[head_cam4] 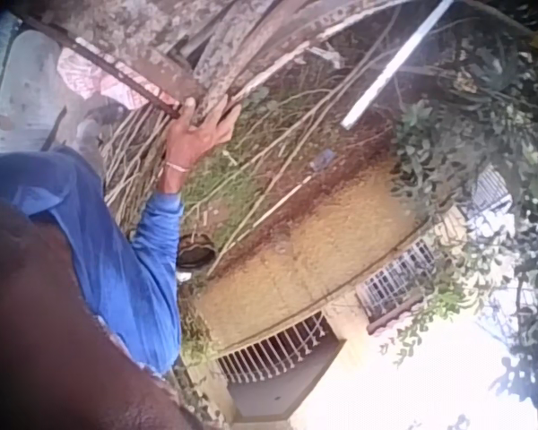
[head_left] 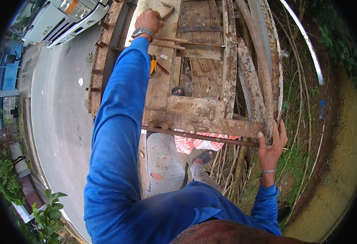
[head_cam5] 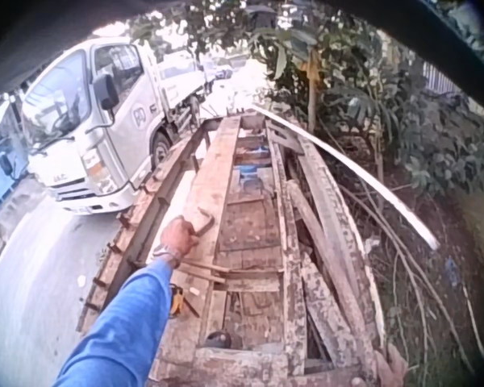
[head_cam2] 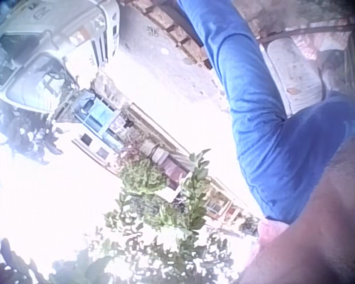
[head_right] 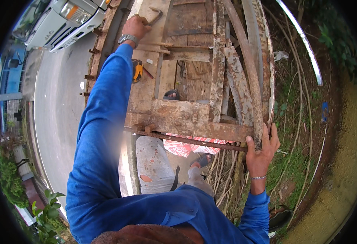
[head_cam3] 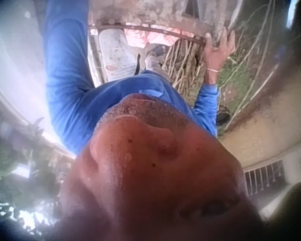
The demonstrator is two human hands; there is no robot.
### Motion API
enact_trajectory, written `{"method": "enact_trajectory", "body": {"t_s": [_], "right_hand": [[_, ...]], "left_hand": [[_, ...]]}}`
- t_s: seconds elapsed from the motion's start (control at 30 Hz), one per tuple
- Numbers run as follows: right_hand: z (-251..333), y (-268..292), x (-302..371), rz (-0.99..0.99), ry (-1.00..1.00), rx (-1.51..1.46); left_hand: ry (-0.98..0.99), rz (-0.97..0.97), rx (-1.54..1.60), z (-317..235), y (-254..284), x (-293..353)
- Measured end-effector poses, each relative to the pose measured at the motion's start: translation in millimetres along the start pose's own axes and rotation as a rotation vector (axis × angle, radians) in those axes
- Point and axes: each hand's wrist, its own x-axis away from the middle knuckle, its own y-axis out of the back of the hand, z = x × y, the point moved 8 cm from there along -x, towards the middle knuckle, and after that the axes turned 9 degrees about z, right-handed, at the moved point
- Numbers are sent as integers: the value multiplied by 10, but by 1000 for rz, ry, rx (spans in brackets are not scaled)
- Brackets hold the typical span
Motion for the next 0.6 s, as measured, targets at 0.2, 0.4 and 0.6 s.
{"method": "enact_trajectory", "body": {"t_s": [0.2, 0.4, 0.6], "right_hand": [[1, 8, -3, -4, -1, -12], [35, 27, -10, -8, -2, -10], [5, 6, 13, 0, -18, -4]], "left_hand": [[-29, 9, -1, -41, 5, 21], [-192, 109, -121, 78, 97, -71], [-455, 70, -241, 243, 268, -120]]}}
